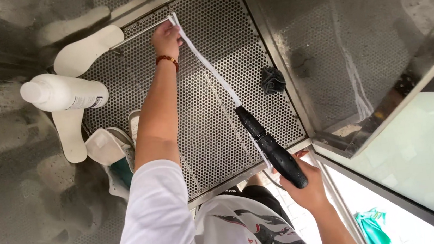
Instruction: Washing shoelaces using a water spray and an industrial shoe washing machine.
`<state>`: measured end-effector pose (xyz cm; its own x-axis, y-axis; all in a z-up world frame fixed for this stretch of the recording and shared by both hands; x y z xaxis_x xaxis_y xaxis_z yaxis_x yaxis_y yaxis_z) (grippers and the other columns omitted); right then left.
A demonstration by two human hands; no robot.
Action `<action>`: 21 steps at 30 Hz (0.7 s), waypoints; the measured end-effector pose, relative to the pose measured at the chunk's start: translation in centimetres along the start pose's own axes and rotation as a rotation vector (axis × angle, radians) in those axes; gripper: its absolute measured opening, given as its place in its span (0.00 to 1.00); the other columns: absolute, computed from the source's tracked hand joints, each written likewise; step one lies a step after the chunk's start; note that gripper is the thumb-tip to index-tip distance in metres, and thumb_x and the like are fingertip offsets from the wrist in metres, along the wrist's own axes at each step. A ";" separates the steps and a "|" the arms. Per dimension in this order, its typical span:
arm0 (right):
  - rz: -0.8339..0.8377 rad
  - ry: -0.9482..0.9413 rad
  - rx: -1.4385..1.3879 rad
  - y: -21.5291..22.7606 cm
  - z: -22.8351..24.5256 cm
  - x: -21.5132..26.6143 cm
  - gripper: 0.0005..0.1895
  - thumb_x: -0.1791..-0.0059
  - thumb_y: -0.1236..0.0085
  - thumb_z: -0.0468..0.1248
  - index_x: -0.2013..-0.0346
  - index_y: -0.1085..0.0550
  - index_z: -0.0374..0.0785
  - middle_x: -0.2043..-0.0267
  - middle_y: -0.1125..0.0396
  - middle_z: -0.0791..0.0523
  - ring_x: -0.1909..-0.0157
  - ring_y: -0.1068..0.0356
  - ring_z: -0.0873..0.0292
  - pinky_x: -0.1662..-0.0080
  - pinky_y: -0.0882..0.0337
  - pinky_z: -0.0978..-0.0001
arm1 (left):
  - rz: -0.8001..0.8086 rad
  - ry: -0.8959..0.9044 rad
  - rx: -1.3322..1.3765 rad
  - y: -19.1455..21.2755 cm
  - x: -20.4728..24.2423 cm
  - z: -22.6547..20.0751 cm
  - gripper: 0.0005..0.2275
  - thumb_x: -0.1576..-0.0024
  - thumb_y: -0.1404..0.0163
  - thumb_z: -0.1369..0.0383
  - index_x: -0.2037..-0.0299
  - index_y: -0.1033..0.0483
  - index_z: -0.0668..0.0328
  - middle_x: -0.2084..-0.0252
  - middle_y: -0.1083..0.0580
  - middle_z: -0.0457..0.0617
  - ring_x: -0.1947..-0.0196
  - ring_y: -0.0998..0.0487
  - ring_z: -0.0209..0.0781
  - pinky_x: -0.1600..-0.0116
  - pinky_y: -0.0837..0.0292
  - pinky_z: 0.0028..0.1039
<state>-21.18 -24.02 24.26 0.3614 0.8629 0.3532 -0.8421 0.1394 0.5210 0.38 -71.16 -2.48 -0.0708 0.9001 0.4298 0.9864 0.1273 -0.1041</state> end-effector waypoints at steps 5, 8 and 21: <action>-0.005 0.010 0.064 -0.9 -0.4 -0.8 0.17 0.64 0.36 0.30 0.61 0.22 0.32 0.76 0.30 0.55 0.77 0.32 0.64 0.71 0.33 0.71 | -0.014 0.039 -0.152 -0.2 1.2 -1.4 0.09 0.43 0.41 0.72 0.55 0.20 0.65 0.63 0.19 0.48 0.67 0.19 0.35 0.62 0.18 0.26; 0.002 0.053 0.079 -1.2 0.9 -1.1 0.17 0.64 0.35 0.30 0.61 0.23 0.31 0.76 0.31 0.55 0.77 0.31 0.64 0.71 0.32 0.71 | -0.014 0.060 -0.072 0.0 1.5 -1.1 0.06 0.46 0.39 0.72 0.61 0.21 0.64 0.62 0.19 0.50 0.65 0.18 0.37 0.59 0.16 0.27; 0.010 -0.036 0.056 -2.1 0.9 -1.4 0.19 0.64 0.36 0.31 0.59 0.21 0.32 0.76 0.26 0.55 0.77 0.29 0.65 0.70 0.30 0.72 | 0.168 0.113 0.392 -0.9 1.6 0.1 0.10 0.43 0.46 0.81 0.55 0.31 0.65 0.57 0.23 0.58 0.55 0.16 0.51 0.49 0.15 0.40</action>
<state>-19.59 -25.96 23.36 0.3685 0.8458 0.3858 -0.8223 0.1030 0.5597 -0.64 -69.75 -1.76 0.1236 0.8733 0.4712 0.8504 0.1515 -0.5038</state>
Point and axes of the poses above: each hand's wrist, its own x-axis away from the middle knuckle, its own y-axis out of the back of the hand, z = x × y, the point moved 7 cm from there along -x, towards the middle knuckle
